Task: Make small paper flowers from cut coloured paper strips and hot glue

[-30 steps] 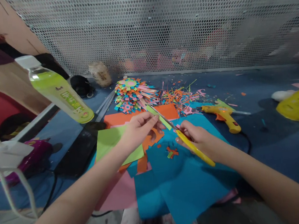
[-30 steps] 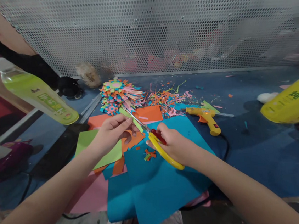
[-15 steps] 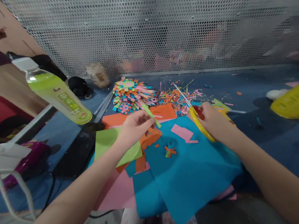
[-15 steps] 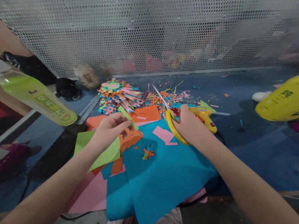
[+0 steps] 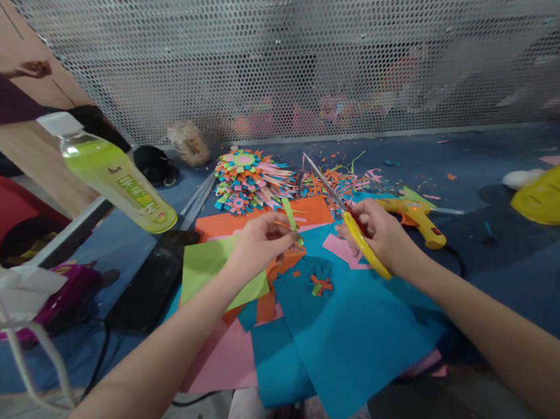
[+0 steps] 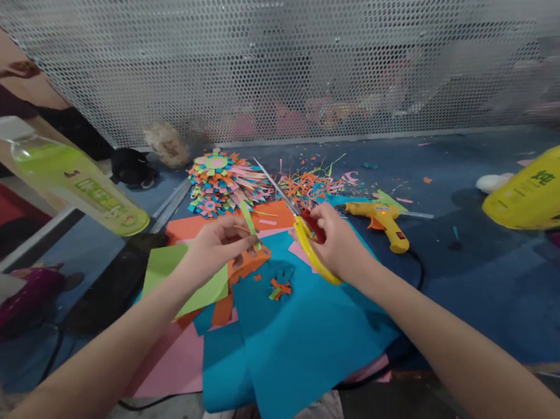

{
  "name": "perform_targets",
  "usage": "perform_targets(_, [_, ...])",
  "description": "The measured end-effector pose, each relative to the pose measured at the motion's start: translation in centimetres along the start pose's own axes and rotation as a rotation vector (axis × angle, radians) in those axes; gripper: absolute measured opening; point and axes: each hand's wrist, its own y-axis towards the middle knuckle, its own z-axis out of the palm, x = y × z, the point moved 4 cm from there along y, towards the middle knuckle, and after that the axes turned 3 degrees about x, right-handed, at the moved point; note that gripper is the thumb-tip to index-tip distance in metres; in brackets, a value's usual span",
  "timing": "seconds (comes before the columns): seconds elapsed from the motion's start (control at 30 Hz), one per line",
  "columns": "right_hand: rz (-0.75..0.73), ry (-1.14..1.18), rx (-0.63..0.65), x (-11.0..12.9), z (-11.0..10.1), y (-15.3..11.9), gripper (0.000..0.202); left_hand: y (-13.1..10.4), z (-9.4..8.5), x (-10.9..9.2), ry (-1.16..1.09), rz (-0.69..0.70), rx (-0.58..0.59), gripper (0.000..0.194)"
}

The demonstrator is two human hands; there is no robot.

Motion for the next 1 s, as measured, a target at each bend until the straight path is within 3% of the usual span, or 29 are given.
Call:
perform_targets(0.2, [-0.014, 0.309, 0.023, -0.2, 1.7, -0.4, 0.046, -0.7, 1.7, 0.1, 0.197, 0.031, 0.127, 0.006])
perform_targets(0.4, [0.070, 0.483, -0.062, 1.2, 1.4, -0.8, 0.026, -0.9, 2.2, 0.5, 0.314, 0.088, 0.182, 0.015])
perform_targets(0.53, [0.072, 0.450, -0.058, 1.4, 0.9, -0.7, 0.031, -0.9, 1.5, 0.0, 0.346, 0.115, 0.122, 0.023])
perform_targets(0.73, [-0.039, 0.431, -0.075, 0.3, 0.5, -0.3, 0.044, -0.8, 0.6, -0.5, 0.324, 0.142, 0.004, 0.024])
perform_targets(0.9, [0.027, 0.488, -0.063, 0.3, 0.7, 0.0, 0.017, -0.7, 0.9, 0.0, 0.237, 0.110, 0.057, 0.026])
perform_targets(1.0, [0.051, 0.527, -0.032, 0.6, 1.0, 0.1, 0.021, -0.6, 0.8, 0.2, 0.180, 0.086, 0.057, 0.030])
